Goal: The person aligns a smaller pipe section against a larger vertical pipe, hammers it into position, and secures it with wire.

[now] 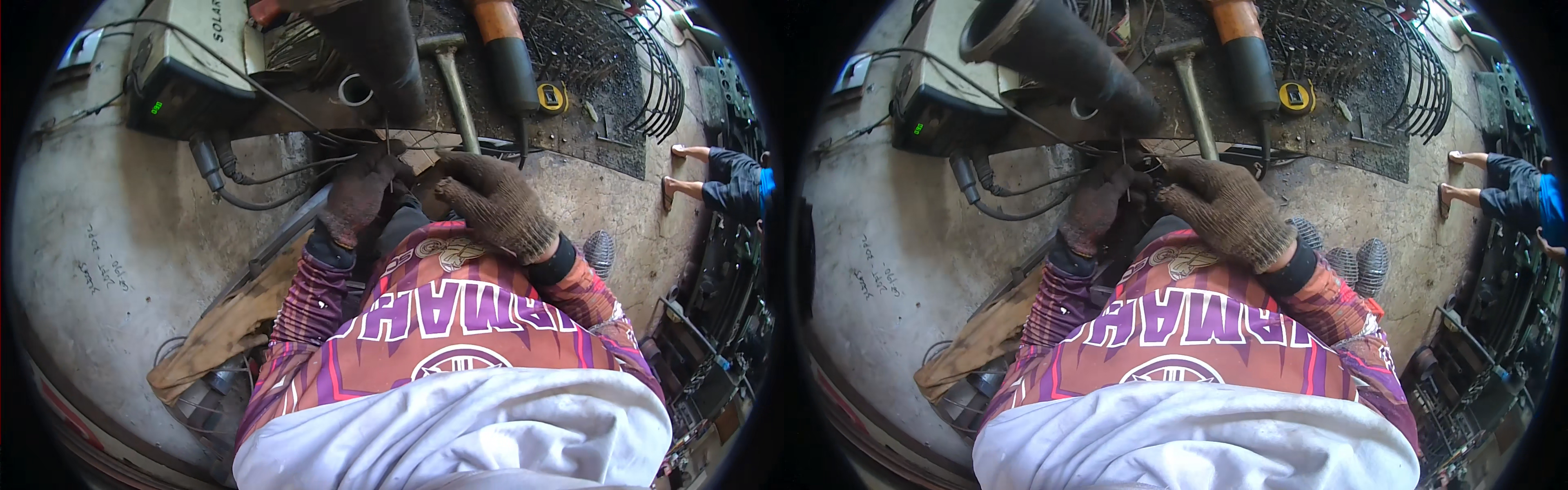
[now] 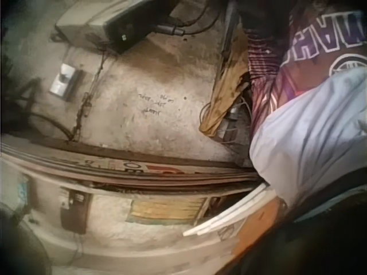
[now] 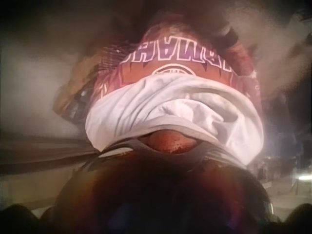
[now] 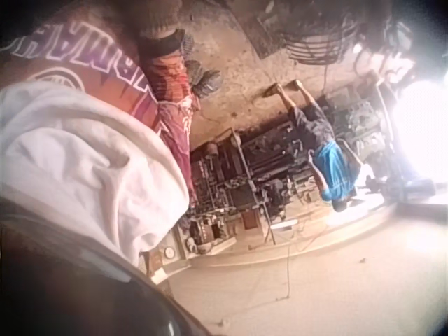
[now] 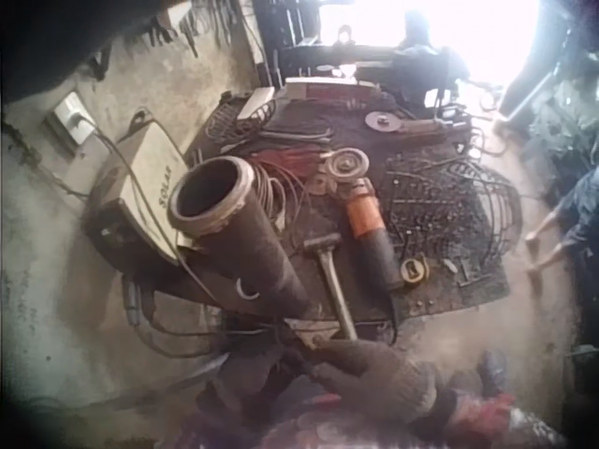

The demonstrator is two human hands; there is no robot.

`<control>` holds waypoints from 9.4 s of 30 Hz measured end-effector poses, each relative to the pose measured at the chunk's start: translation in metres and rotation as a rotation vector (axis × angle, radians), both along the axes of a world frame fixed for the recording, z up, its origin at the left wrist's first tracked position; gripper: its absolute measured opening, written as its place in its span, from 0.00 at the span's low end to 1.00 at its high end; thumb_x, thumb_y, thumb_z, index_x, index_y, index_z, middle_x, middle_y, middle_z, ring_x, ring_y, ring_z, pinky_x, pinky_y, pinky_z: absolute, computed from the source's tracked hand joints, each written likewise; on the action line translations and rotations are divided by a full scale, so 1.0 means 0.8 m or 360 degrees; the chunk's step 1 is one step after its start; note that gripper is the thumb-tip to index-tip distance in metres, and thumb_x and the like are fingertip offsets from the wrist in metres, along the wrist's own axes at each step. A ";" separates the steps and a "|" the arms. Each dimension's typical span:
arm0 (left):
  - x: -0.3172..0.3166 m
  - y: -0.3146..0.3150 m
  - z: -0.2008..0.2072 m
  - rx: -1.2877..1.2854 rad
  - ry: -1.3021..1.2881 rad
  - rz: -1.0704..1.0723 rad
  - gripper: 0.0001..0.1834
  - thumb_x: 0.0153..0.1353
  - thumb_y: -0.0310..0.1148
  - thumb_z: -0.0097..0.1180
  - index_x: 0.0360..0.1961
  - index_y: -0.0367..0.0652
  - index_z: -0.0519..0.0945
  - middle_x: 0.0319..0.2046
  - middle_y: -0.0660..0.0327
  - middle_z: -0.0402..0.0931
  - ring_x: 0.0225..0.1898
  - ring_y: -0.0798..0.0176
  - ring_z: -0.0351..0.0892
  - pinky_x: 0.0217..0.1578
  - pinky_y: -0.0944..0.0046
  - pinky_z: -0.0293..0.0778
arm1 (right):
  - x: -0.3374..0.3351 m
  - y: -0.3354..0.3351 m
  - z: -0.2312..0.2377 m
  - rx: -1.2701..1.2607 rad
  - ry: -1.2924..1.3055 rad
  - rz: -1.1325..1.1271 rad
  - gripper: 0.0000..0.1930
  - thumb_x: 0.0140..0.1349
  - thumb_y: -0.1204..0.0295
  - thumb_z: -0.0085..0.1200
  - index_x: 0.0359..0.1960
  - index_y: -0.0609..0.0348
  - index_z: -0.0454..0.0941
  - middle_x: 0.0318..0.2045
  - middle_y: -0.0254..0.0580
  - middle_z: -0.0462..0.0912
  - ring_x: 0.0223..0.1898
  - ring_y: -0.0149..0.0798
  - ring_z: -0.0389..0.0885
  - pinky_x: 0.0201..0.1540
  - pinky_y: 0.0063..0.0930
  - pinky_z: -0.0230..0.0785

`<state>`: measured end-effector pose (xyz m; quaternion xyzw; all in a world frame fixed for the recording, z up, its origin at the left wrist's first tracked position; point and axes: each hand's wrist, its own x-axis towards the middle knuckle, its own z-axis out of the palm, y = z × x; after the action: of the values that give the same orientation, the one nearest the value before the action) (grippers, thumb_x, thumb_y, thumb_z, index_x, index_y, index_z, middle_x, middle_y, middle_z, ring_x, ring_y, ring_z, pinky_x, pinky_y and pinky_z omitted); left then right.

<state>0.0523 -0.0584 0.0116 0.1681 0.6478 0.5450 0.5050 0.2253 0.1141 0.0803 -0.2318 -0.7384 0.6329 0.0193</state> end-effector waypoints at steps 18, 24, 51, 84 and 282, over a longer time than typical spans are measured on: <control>-0.041 0.018 0.015 0.0023 0.1092 -0.0458 0.26 0.70 0.34 0.52 0.67 0.38 0.70 0.38 0.57 0.80 0.32 0.68 0.78 0.35 0.64 0.76 | -0.039 -0.007 0.004 0.0877 -0.0494 0.0344 0.28 0.64 0.56 0.56 0.63 0.55 0.72 0.46 0.53 0.82 0.48 0.54 0.82 0.51 0.48 0.75; -0.026 0.021 0.024 -0.0010 0.0576 -0.0198 0.23 0.69 0.31 0.48 0.64 0.40 0.73 0.35 0.57 0.79 0.31 0.64 0.80 0.33 0.62 0.77 | -0.025 0.007 0.003 0.1240 -0.0426 0.0294 0.29 0.63 0.59 0.59 0.63 0.58 0.71 0.46 0.55 0.82 0.47 0.54 0.83 0.51 0.47 0.75; -0.051 0.023 0.009 0.0283 0.1337 -0.0447 0.15 0.63 0.31 0.59 0.51 0.44 0.81 0.42 0.53 0.81 0.43 0.53 0.82 0.43 0.57 0.79 | -0.092 -0.042 -0.044 0.0045 -0.0526 0.0388 0.30 0.60 0.45 0.64 0.40 0.67 0.84 0.32 0.55 0.86 0.39 0.48 0.87 0.44 0.39 0.76; -0.054 0.024 0.011 0.0064 0.0788 -0.0754 0.13 0.55 0.33 0.60 0.41 0.42 0.82 0.35 0.54 0.78 0.39 0.51 0.79 0.41 0.55 0.75 | -0.086 -0.028 -0.043 0.0968 -0.0148 -0.0098 0.66 0.36 0.52 0.79 0.73 0.66 0.48 0.64 0.68 0.65 0.65 0.64 0.67 0.66 0.47 0.66; -0.078 0.046 -0.028 -0.0083 0.2369 -0.0913 0.20 0.64 0.49 0.60 0.56 0.62 0.82 0.55 0.62 0.81 0.52 0.57 0.82 0.53 0.52 0.75 | -0.182 0.077 -0.135 0.1372 0.0742 -0.0741 0.17 0.64 0.76 0.48 0.54 0.62 0.76 0.47 0.53 0.81 0.50 0.52 0.81 0.55 0.41 0.74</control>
<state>-0.0105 -0.0213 -0.0109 0.6361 0.7590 0.1231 0.0641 0.0798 0.1758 -0.0274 -0.2138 -0.8364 0.2862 0.4157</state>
